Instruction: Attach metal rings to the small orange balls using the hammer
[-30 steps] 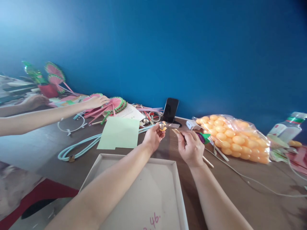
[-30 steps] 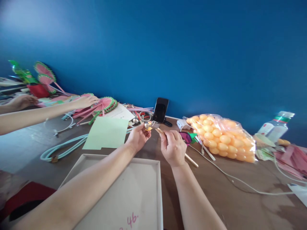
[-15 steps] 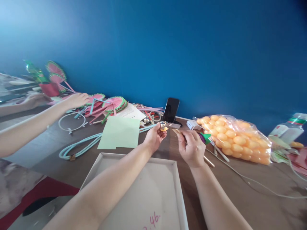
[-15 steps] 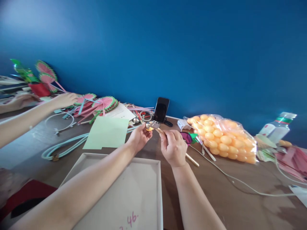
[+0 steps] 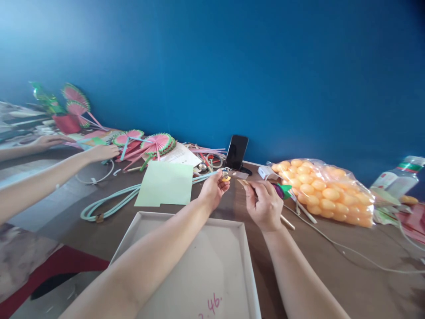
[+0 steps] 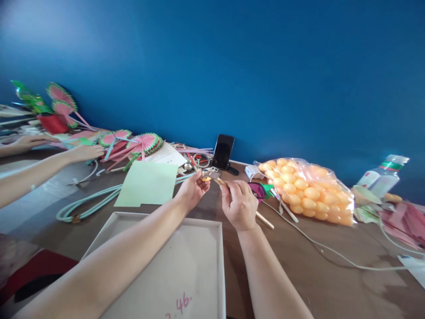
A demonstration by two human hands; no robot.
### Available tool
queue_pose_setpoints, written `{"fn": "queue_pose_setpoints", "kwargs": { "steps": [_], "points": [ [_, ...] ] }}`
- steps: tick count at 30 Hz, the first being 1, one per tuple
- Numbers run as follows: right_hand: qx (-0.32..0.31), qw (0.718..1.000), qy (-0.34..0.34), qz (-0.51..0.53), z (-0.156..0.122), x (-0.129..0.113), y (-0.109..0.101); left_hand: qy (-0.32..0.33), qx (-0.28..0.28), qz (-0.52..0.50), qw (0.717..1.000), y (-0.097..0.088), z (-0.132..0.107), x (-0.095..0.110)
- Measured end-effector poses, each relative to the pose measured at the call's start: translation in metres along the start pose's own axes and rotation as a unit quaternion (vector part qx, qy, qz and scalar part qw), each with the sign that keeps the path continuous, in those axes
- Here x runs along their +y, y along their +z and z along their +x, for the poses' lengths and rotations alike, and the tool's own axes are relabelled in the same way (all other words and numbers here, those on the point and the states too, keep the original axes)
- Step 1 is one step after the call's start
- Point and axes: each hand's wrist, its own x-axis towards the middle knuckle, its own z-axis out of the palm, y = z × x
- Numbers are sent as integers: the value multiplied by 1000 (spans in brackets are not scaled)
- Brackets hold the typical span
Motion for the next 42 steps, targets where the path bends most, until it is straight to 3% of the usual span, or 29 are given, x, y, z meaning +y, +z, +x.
{"fn": "queue_pose_setpoints", "kwargs": {
  "steps": [10, 15, 20, 42],
  "points": [
    [-10, 1000, 6, -3, -2, 1, 3, -11, 0, 3, 1000, -2, 3, -2],
    [-25, 999, 9, -18, -2, 1, 3, -20, 28, 28, 999, -3, 5, -4],
    [-17, 1000, 24, -8, -1, -1, 3, -13, 3, 33, 999, -4, 6, -5],
    [-50, 998, 45, -13, -5, 2, 8, -30, 51, 30, 998, -3, 6, -4]
  ]
}}
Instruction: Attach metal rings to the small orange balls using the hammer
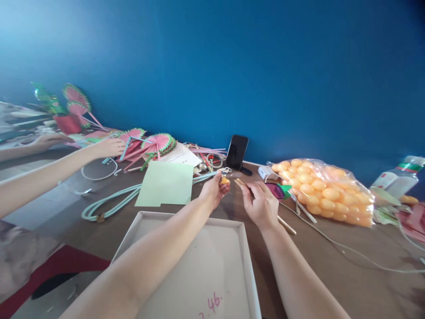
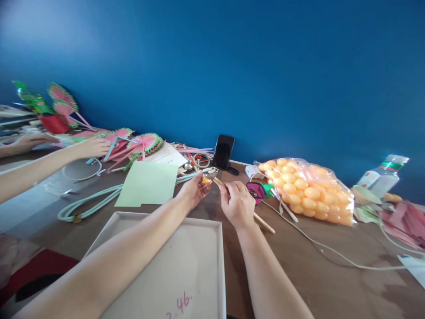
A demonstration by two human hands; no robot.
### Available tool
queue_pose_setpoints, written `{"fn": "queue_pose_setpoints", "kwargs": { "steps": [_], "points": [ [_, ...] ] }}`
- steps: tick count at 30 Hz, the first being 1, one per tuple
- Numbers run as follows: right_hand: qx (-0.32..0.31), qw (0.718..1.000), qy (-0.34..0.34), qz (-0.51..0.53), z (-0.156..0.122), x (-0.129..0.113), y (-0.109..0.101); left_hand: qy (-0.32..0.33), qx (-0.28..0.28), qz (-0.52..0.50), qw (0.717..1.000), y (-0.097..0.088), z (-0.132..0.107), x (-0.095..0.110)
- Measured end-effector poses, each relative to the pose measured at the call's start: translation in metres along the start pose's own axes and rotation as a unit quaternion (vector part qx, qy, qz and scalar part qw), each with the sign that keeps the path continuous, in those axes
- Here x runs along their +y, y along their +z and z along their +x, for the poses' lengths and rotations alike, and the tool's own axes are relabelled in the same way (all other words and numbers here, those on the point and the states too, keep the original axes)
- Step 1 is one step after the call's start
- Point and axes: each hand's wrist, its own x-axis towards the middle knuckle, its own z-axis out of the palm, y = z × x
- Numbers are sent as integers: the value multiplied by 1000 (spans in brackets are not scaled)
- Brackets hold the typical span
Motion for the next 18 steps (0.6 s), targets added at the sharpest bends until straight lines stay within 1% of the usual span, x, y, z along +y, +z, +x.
{"fn": "queue_pose_setpoints", "kwargs": {
  "steps": [3, 5, 8, 11, 13, 15, 18],
  "points": [
    [-10, 1000, 12, -12, 1, 2, -3, 4, -2, 14, 1000, 0, 1, 0],
    [-35, 999, 23, -34, 3, 4, -7, 7, 9, 26, 1000, -1, 3, 0],
    [-119, 988, 44, -82, 7, 8, -14, 19, 36, 49, 998, -3, 5, 0],
    [-222, 966, 52, -126, 9, 9, -19, 37, 59, 61, 996, -5, 7, 0],
    [-269, 952, 48, -141, 10, 8, -19, 49, 73, 64, 994, -6, 8, 0],
    [-290, 944, 44, -150, 10, 6, -18, 60, 82, 69, 992, -6, 9, 0],
    [-295, 942, 39, -155, 9, 4, -17, 68, 78, 76, 992, -7, 9, 0]
  ]
}}
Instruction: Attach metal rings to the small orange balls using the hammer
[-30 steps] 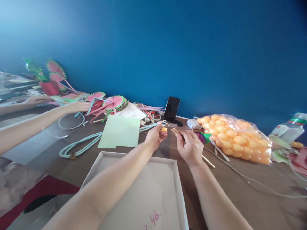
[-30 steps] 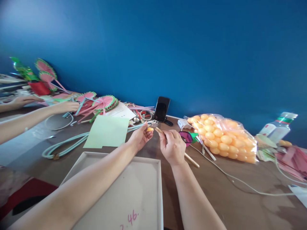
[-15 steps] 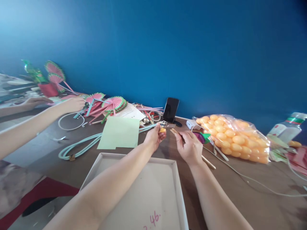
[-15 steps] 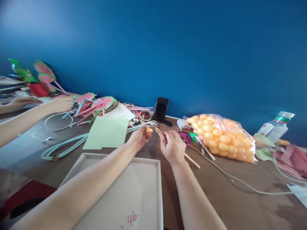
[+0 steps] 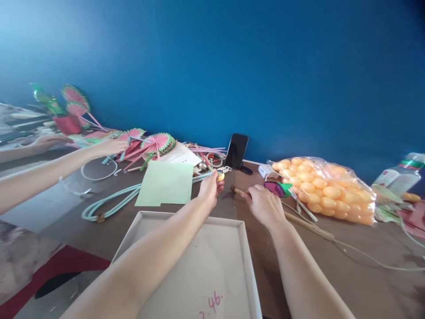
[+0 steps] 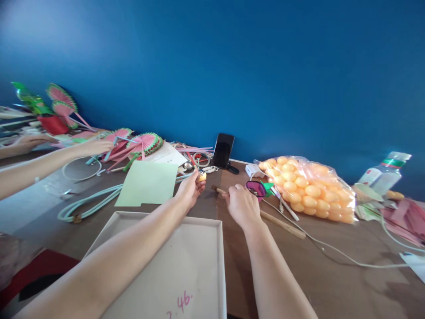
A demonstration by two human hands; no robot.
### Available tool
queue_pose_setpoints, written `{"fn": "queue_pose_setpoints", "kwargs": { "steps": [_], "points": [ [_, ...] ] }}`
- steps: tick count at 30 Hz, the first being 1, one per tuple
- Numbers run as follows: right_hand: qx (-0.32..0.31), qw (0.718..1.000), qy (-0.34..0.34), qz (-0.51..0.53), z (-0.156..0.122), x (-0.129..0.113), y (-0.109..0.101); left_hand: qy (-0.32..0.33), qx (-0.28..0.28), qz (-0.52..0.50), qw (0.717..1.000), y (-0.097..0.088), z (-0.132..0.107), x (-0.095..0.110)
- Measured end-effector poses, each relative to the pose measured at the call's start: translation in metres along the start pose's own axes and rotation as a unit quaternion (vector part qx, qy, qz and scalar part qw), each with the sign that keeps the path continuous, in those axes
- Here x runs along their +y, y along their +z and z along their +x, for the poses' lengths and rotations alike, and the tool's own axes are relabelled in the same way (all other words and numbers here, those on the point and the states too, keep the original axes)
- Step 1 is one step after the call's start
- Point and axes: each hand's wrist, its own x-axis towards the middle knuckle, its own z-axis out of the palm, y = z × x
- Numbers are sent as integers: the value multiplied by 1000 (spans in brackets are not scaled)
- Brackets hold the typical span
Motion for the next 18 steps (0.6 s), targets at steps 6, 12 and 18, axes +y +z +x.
{"fn": "queue_pose_setpoints", "kwargs": {
  "steps": [6, 12, 18],
  "points": [
    [-42, 999, -17, 1, -2, 4, 6, 2, 1, 4, 1000, 1, -2, 1],
    [-102, 994, -16, 37, -2, 7, 7, -1, -8, 8, 1000, 0, -1, 0],
    [98, 979, 144, 103, 6, 25, -5, -5, -26, 9, 1000, 0, -1, 0]
  ]
}}
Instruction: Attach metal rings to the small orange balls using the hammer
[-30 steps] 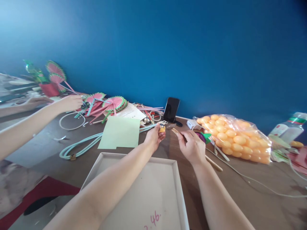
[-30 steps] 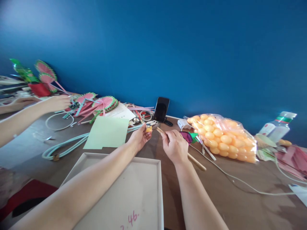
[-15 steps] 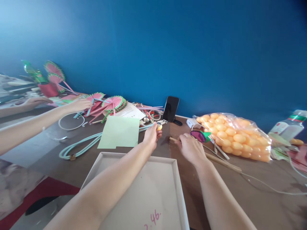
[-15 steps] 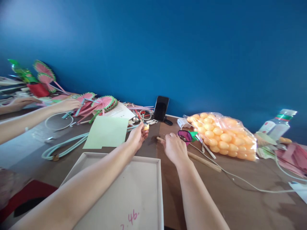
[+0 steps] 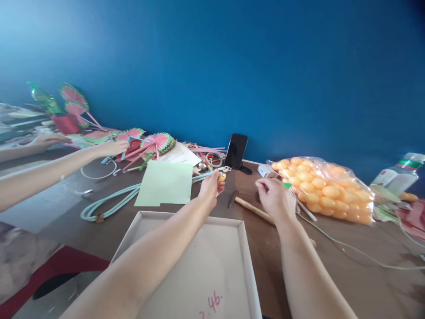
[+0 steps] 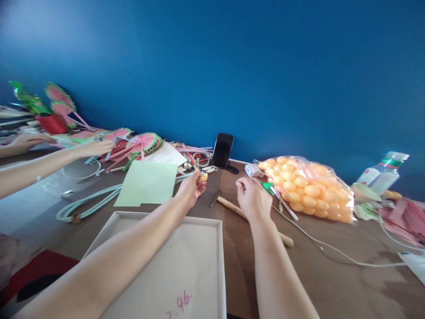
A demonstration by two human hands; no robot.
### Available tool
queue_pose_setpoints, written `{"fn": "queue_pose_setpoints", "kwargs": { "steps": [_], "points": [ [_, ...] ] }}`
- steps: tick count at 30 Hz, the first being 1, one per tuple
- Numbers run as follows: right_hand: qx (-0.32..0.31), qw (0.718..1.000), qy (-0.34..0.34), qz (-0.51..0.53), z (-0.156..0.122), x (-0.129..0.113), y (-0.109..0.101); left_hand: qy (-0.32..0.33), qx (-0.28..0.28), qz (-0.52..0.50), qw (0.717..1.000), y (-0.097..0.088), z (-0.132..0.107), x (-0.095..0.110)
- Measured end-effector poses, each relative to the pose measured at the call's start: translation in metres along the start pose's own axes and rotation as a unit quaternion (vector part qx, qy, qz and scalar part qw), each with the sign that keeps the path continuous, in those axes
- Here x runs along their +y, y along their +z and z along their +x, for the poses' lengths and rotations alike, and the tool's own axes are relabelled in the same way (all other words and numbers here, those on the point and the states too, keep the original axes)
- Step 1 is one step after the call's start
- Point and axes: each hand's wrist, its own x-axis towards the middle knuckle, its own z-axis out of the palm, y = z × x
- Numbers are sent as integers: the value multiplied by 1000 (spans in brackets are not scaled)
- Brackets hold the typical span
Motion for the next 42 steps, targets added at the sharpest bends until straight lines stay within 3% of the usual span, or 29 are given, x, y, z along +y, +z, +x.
{"fn": "queue_pose_setpoints", "kwargs": {
  "steps": [3, 8, 17, 30, 33, 36, 39, 42],
  "points": [
    [18, 997, 70, -13, 10, 17, -4, 1, -5, 5, 1000, 0, 0, -1],
    [-88, 985, 133, -57, 21, 38, -1, -3, -1, 16, 1000, 1, -1, -2],
    [-234, 959, 109, -114, 33, 30, -14, -7, -19, 29, 999, 3, -6, 1],
    [-244, 960, 66, -119, 40, 34, -11, -6, -26, 41, 999, 3, -8, 1],
    [-210, 971, 73, -84, 38, 37, -6, -6, -25, 43, 999, 2, -7, 1],
    [-92, 992, 90, 8, 32, 39, 0, -6, -26, 41, 999, 2, -6, 0],
    [24, 993, 68, 92, 24, 38, 5, -9, -30, 35, 999, 2, -5, 0],
    [49, 990, 69, 111, 20, 39, 9, -15, -25, 36, 999, 3, -4, -1]
  ]
}}
